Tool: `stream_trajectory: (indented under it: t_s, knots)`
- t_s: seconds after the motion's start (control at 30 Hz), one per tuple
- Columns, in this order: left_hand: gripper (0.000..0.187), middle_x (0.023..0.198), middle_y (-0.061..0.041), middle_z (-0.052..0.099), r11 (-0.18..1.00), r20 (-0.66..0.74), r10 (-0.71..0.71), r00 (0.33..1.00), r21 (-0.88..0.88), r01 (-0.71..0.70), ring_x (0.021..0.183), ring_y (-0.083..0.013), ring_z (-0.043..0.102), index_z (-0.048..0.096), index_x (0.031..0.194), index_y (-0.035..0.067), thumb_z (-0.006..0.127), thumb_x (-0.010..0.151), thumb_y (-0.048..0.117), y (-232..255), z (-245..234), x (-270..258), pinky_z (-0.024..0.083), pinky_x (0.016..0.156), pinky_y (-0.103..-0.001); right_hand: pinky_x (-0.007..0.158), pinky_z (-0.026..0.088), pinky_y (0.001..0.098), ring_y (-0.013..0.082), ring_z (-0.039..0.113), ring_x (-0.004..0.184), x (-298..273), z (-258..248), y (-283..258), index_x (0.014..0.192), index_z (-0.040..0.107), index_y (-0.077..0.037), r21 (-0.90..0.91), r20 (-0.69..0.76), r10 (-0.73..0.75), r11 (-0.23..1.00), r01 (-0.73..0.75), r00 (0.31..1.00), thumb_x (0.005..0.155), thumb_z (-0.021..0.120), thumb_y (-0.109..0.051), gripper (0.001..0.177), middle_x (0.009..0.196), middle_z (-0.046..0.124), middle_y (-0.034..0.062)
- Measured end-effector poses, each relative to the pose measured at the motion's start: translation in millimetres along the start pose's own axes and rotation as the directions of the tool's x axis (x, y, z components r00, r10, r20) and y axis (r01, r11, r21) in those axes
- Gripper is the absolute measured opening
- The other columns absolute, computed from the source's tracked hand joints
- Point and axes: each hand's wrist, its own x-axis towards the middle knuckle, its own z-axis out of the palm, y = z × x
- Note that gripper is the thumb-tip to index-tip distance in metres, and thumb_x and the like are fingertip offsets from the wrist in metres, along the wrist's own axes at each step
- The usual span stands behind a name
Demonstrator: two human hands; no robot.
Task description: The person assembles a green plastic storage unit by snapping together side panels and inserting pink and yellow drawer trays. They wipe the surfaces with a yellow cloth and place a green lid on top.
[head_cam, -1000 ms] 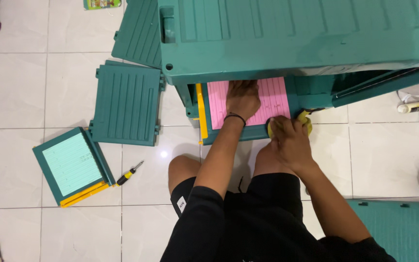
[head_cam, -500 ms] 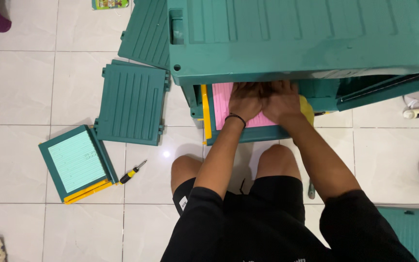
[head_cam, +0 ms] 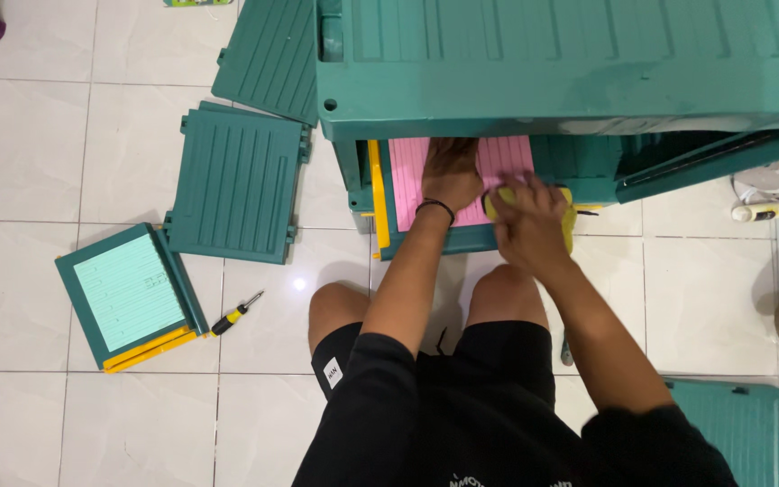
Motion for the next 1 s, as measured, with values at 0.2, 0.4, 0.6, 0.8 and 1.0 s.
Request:
stream_trajectory:
  t_s: [0.2,0.4,0.6,0.8,1.0]
  knots:
    - [0.061,0.153,-0.02,0.048,0.991,-0.083,0.047,0.995,-0.118,-0.057,0.146,-0.0356,0.035,0.049,0.147,0.003,0.061,0.089,0.014,5,-21,0,0.017,0.127,-0.049,0.113,0.026,0.0603,0.0372,0.041,0.141,-26,-19,-24,0.127,0.072,-0.011,0.015,0.035,0.048,0.999,-0.048,0.998,0.083,0.067,-0.022,0.045,0.148,0.053,0.0119]
    - [0.026,0.135,0.002,0.068,0.885,0.059,0.395,0.917,-0.291,-0.363,0.124,-0.0223,0.061,0.068,0.128,0.019,0.062,0.102,0.02,118,-91,-97,0.045,0.108,-0.037,0.108,0.032,0.0579,0.0363,0.048,0.137,-9,-18,-16,0.12,0.074,-0.009,0.008,-0.04,0.031,0.999,-0.031,0.999,0.088,0.07,-0.02,0.035,0.145,0.057,0.0149]
    - [0.029,0.118,-0.004,0.057,0.371,-0.137,0.762,0.633,-0.709,-0.6,0.109,-0.0149,0.061,0.05,0.132,0.003,0.05,0.105,0.014,268,-131,-240,0.055,0.091,-0.025,0.114,0.031,0.0562,0.0348,0.048,0.143,-27,-9,-14,0.127,0.076,-0.007,0.075,-0.003,0.008,0.997,-0.008,1.0,0.094,0.069,-0.013,0.034,0.152,0.056,0.0182]
    - [0.028,0.117,-0.013,0.062,0.701,-0.183,0.66,0.729,-0.201,-0.685,0.1,-0.0213,0.065,0.063,0.133,-0.012,0.058,0.108,0.0,277,-199,-265,0.054,0.091,-0.028,0.114,0.028,0.0566,0.0357,0.047,0.141,-32,-10,-17,0.128,0.075,-0.007,0.124,0.026,0.062,0.99,-0.065,0.998,0.094,0.07,-0.016,0.035,0.152,0.055,0.0197]
    - [0.032,0.118,-0.014,0.067,0.75,-0.202,0.535,0.82,-0.335,-0.571,0.107,-0.0312,0.066,0.067,0.114,0.001,0.072,0.086,0.013,184,-239,-238,0.055,0.094,-0.04,0.115,0.03,0.0527,0.0359,0.048,0.139,-27,-14,-16,0.128,0.075,-0.006,0.149,-0.026,0.026,0.989,-0.022,0.999,0.094,0.07,-0.015,0.035,0.15,0.055,0.02]
